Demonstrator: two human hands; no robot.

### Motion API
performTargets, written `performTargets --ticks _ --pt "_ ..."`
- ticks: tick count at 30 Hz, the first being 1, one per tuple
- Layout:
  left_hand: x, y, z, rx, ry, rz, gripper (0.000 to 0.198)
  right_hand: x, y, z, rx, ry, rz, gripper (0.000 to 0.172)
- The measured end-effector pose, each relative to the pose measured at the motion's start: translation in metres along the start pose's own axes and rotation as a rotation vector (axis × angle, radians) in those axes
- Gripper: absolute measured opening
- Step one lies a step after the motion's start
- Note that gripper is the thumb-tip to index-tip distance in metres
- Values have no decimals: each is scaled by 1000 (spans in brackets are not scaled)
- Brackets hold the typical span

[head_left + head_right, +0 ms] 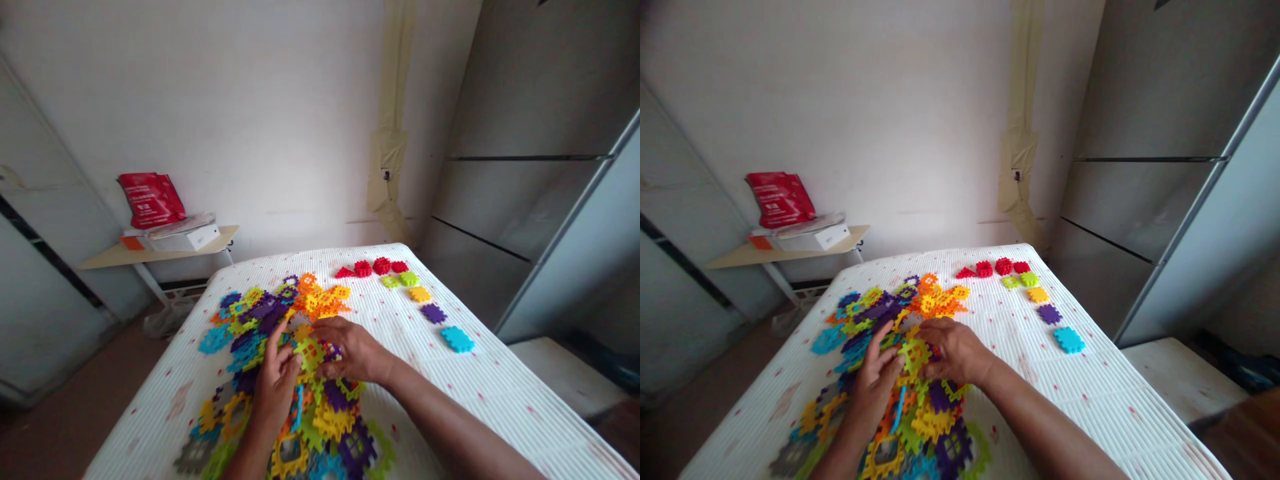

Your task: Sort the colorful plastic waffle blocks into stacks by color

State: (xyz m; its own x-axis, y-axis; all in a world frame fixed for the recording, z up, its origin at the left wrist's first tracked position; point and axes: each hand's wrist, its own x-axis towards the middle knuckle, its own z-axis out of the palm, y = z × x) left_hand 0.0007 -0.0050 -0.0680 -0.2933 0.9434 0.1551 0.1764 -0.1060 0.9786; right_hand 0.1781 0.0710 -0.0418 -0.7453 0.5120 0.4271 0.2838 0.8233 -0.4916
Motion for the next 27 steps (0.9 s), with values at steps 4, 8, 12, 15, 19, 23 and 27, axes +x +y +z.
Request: performTargets --ticks 4,8,12,15,19,23,27 --pt "2 -3 -3 32 -3 21 66 5 -27 7 -256 -61 81 50" --pt "2 -5 -2 9 -5 -3 69 4 -32 10 -359 -62 195 40" --pt "2 -4 -1 15 24 0 68 4 -38 14 -433 -76 263 40" --pt "3 -7 -1 19 41 -1 68 4 -45 19 -449 -74 272 34" --pt "4 -15 -2 -29 4 -55 77 6 -35 12 -452 -45 292 27" --pt "5 -18 -1 -112 -50 -97 83 2 14 -26 -539 115 504 30" --pt "4 -17 2 -107 -52 -103 74 -11 79 -63 -621 231 909 34"
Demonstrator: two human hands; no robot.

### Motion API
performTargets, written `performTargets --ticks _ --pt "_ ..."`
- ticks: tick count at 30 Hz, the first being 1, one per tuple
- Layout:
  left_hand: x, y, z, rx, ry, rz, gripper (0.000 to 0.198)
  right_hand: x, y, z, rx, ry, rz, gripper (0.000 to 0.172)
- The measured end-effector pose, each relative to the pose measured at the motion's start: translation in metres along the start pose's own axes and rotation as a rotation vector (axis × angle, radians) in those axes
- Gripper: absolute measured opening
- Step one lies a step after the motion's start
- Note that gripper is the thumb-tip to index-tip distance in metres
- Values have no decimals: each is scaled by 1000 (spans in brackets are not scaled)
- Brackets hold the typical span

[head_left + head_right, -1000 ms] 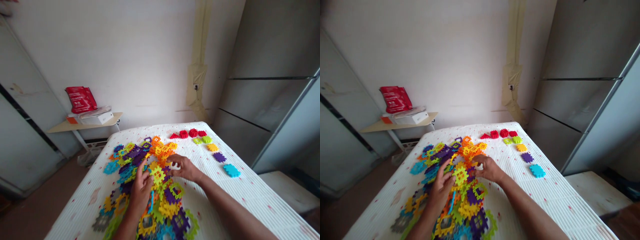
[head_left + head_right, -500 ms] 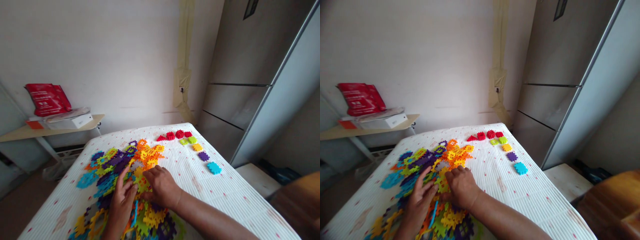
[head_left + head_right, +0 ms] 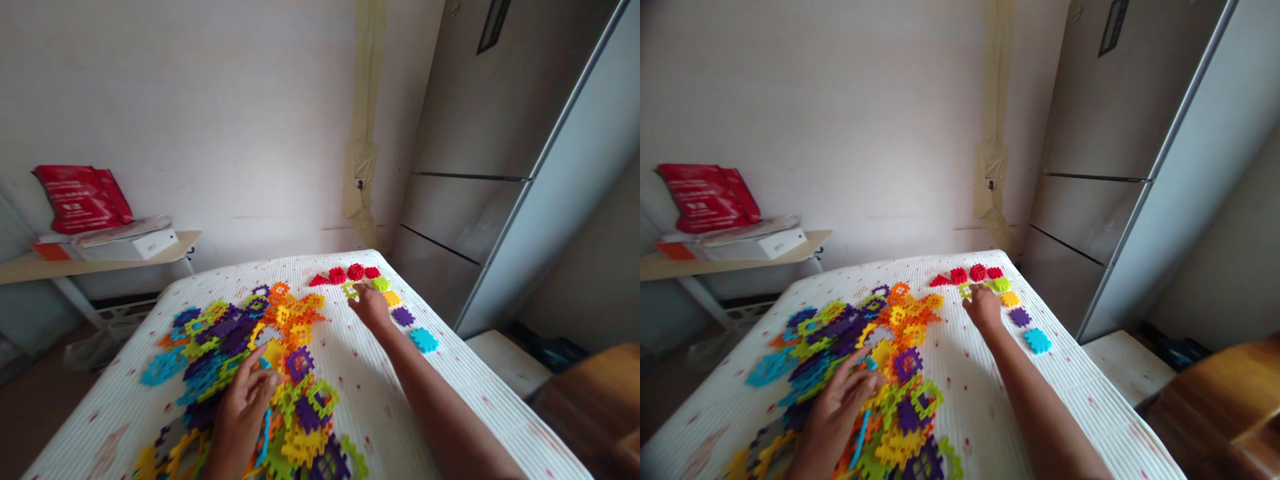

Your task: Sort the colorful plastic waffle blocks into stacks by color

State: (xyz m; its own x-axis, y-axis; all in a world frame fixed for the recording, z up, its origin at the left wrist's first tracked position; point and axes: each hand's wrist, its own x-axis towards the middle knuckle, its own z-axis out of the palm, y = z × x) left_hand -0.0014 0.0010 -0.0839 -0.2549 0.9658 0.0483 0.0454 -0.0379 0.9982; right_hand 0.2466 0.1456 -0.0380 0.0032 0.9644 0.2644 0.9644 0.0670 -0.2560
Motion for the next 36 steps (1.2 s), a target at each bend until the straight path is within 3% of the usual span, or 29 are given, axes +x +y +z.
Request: performTargets --ticks 3,7,27,31,36 --pt "0 -1 1 -4 35 1 71 22 30 15 -28 -14 93 33" --pt "1 -4 -2 15 5 -12 72 34 45 33 -44 -37 141 31" --pt "-1 1 -3 53 -45 -7 66 56 46 53 -101 -82 149 29" --pt "-1 4 -1 48 -30 -1 63 48 45 56 -96 -23 69 32" --pt "-10 22 -4 -7 4 31 50 24 36 60 -51 8 -196 29"
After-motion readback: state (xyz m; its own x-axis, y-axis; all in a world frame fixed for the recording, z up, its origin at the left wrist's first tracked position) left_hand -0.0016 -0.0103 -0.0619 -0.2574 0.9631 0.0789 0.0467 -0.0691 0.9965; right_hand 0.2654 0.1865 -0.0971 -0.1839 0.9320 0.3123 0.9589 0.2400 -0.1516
